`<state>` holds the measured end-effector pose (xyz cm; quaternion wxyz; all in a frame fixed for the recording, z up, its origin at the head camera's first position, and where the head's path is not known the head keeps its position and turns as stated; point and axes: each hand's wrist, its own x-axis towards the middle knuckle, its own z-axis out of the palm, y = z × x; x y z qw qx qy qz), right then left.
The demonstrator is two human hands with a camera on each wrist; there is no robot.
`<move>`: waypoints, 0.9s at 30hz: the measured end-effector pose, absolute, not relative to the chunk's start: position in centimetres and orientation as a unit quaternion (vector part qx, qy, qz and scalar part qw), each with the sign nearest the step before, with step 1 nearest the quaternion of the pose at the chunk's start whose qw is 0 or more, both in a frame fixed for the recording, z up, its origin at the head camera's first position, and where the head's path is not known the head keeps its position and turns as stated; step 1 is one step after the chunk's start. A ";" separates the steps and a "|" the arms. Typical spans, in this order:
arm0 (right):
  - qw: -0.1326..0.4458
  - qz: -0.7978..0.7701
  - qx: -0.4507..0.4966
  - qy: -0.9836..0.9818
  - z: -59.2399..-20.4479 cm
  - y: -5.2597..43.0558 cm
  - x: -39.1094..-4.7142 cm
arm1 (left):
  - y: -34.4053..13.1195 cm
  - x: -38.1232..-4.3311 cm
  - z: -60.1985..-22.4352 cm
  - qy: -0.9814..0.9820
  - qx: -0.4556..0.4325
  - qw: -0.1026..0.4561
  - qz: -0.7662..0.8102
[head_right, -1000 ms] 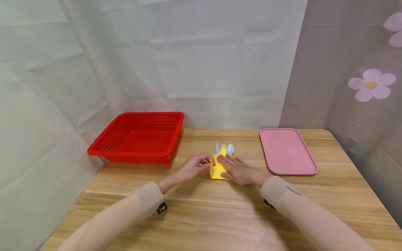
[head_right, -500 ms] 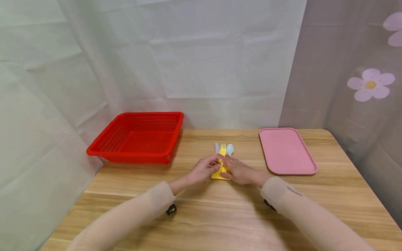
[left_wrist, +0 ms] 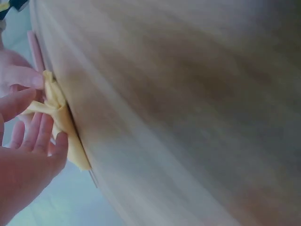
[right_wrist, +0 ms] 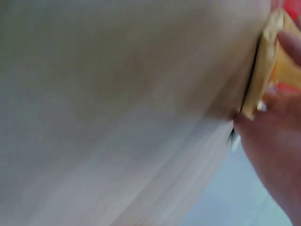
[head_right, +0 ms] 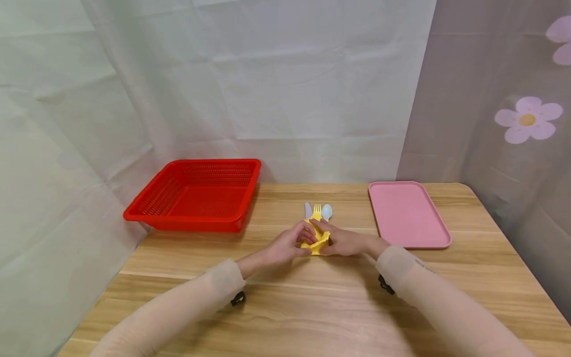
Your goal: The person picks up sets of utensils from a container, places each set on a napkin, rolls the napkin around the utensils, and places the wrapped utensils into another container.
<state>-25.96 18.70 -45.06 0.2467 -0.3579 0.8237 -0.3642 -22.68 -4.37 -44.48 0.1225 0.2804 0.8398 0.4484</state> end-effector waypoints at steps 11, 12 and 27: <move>0.368 -0.378 -0.316 0.789 -43.4 19.9 -27.6 | -4.4 -22.6 -44.9 0.915 0.315 0.046 0.249; 0.369 -0.373 -0.316 0.790 -43.3 19.9 -27.6 | -4.4 -22.5 -44.8 0.917 0.323 0.041 0.229; 0.371 -0.350 -0.312 0.801 -43.0 19.5 -27.6 | -4.3 -22.5 -44.8 0.905 0.386 0.022 0.178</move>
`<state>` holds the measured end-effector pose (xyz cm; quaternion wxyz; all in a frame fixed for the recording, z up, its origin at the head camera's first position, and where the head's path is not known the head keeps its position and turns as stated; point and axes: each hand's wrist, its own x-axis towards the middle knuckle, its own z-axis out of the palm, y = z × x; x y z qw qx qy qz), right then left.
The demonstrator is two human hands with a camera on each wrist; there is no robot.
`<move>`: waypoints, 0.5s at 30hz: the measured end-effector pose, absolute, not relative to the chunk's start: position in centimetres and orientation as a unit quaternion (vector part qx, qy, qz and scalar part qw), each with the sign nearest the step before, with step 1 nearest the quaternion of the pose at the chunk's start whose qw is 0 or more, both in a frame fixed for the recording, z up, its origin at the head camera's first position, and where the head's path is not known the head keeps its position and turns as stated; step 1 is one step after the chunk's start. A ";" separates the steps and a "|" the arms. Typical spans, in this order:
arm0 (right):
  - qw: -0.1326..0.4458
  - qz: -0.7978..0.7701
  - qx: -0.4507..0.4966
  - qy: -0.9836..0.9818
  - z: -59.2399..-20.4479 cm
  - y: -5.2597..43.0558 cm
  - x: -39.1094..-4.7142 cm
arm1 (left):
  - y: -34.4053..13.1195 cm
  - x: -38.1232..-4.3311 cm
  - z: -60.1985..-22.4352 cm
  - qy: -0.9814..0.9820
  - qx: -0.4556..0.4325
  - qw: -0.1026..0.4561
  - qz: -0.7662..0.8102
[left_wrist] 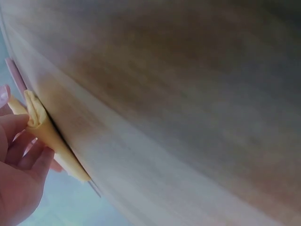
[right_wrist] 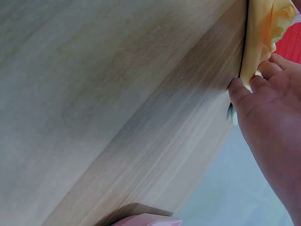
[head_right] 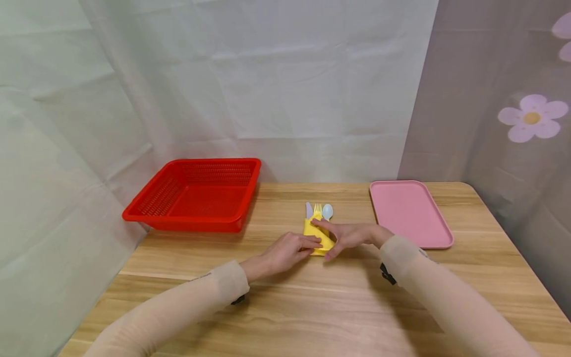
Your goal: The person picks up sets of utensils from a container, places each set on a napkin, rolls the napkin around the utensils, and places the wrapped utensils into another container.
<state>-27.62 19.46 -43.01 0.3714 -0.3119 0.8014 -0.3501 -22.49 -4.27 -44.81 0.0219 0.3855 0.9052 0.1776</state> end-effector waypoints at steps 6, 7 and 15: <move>0.370 -0.338 -0.316 0.805 -43.0 19.5 -27.7 | -4.4 -22.8 -44.9 0.898 0.395 0.034 0.189; 0.369 -0.336 -0.318 0.806 -43.0 19.6 -27.7 | -4.5 -22.8 -44.9 0.897 0.392 0.043 0.197; 0.357 -0.329 -0.325 0.811 -43.1 19.7 -27.5 | -5.1 -23.8 -44.9 0.880 0.363 0.122 0.283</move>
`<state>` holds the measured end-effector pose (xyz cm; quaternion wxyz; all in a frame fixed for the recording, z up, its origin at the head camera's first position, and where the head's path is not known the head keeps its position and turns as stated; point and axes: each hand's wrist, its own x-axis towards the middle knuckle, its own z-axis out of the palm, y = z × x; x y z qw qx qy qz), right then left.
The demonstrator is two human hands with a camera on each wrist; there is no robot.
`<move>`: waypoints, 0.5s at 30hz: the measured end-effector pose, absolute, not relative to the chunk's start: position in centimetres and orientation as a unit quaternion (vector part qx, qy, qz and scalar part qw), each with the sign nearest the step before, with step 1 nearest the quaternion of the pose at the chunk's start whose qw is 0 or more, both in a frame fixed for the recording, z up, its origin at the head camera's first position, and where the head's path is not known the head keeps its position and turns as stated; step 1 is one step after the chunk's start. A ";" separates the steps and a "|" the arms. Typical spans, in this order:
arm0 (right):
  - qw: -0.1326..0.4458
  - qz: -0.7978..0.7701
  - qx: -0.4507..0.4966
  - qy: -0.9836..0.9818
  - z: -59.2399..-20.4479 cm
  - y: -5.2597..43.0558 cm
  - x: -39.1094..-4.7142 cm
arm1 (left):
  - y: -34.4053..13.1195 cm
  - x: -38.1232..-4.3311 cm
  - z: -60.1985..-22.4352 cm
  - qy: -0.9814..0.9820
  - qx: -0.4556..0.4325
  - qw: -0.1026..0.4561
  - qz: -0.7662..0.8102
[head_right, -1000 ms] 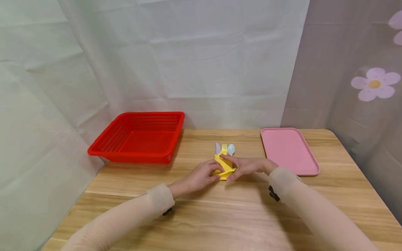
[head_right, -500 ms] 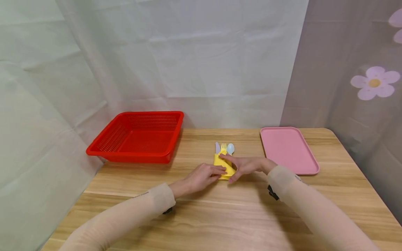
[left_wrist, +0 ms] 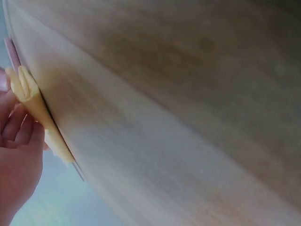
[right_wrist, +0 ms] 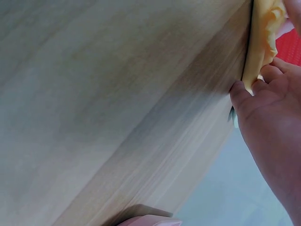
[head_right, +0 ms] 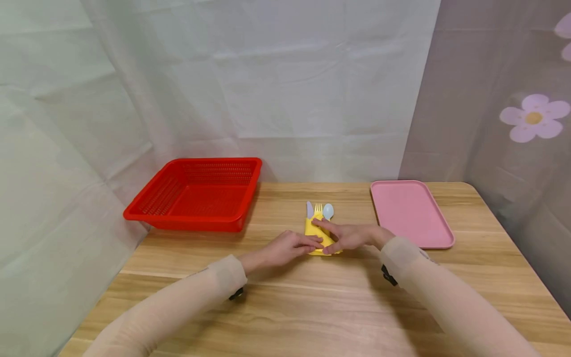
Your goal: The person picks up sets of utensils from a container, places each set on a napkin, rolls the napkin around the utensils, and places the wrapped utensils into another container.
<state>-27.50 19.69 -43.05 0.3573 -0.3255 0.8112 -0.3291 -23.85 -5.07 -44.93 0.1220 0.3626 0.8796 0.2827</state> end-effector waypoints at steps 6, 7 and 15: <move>0.349 -0.328 -0.335 0.811 -43.3 19.6 -27.3 | -5.2 -24.0 -45.2 0.880 0.370 0.113 0.276; 0.348 -0.328 -0.339 0.811 -43.3 19.5 -27.3 | -5.2 -24.0 -45.2 0.882 0.374 0.107 0.267; 0.337 -0.330 -0.353 0.808 -43.6 19.7 -27.3 | -5.5 -23.7 -45.4 0.896 0.408 0.057 0.164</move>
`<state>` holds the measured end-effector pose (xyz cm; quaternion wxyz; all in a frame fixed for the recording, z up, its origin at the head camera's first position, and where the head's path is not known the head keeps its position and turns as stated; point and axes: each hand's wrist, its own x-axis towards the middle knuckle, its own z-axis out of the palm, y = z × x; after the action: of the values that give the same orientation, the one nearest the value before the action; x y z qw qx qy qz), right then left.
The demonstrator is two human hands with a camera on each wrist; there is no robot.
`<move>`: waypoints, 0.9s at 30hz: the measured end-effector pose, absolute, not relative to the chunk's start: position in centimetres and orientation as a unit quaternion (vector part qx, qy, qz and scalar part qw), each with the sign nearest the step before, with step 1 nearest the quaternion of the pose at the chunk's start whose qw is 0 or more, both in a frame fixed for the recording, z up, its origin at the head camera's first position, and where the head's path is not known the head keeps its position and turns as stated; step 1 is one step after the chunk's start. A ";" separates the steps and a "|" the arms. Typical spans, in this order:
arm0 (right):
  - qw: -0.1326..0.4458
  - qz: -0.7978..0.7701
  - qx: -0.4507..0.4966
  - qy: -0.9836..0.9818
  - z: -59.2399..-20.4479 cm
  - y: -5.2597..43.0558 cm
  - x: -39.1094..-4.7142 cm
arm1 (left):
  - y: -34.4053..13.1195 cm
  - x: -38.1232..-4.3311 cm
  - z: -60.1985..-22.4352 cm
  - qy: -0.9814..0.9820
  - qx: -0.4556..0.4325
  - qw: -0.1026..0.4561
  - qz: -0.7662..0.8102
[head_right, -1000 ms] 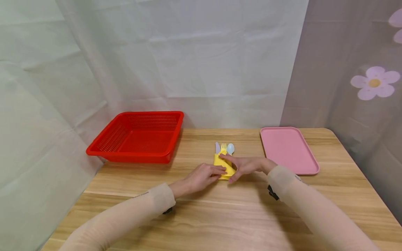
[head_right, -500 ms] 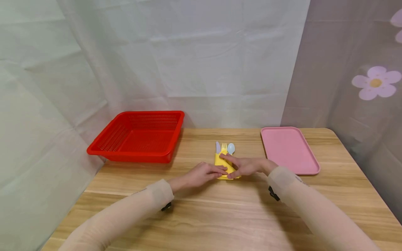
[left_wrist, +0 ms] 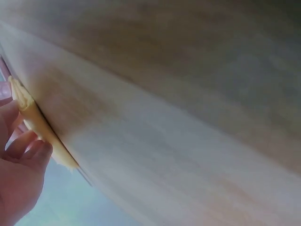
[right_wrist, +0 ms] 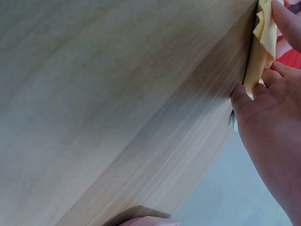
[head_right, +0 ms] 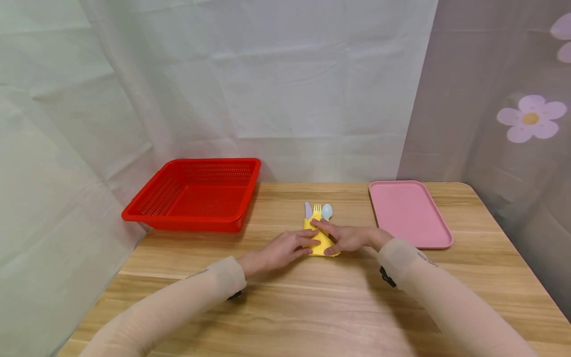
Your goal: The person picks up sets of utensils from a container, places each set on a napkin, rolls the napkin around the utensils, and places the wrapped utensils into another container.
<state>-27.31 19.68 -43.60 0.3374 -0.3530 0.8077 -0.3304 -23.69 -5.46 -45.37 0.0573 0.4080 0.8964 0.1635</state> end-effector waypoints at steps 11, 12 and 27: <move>0.345 -0.332 -0.352 0.804 -43.5 19.6 -27.4 | -5.9 -23.7 -45.4 0.884 0.440 0.074 0.139; 0.345 -0.334 -0.354 0.803 -43.5 19.5 -27.4 | -5.9 -23.7 -45.5 0.883 0.442 0.076 0.140; 0.329 -0.338 -0.356 0.807 -43.6 19.5 -27.1 | -6.1 -24.0 -45.4 0.875 0.466 0.063 0.113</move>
<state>-27.09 19.47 -43.64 0.3291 -0.3555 0.8068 -0.3382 -23.96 -6.08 -45.40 0.0628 0.4658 0.8754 0.1130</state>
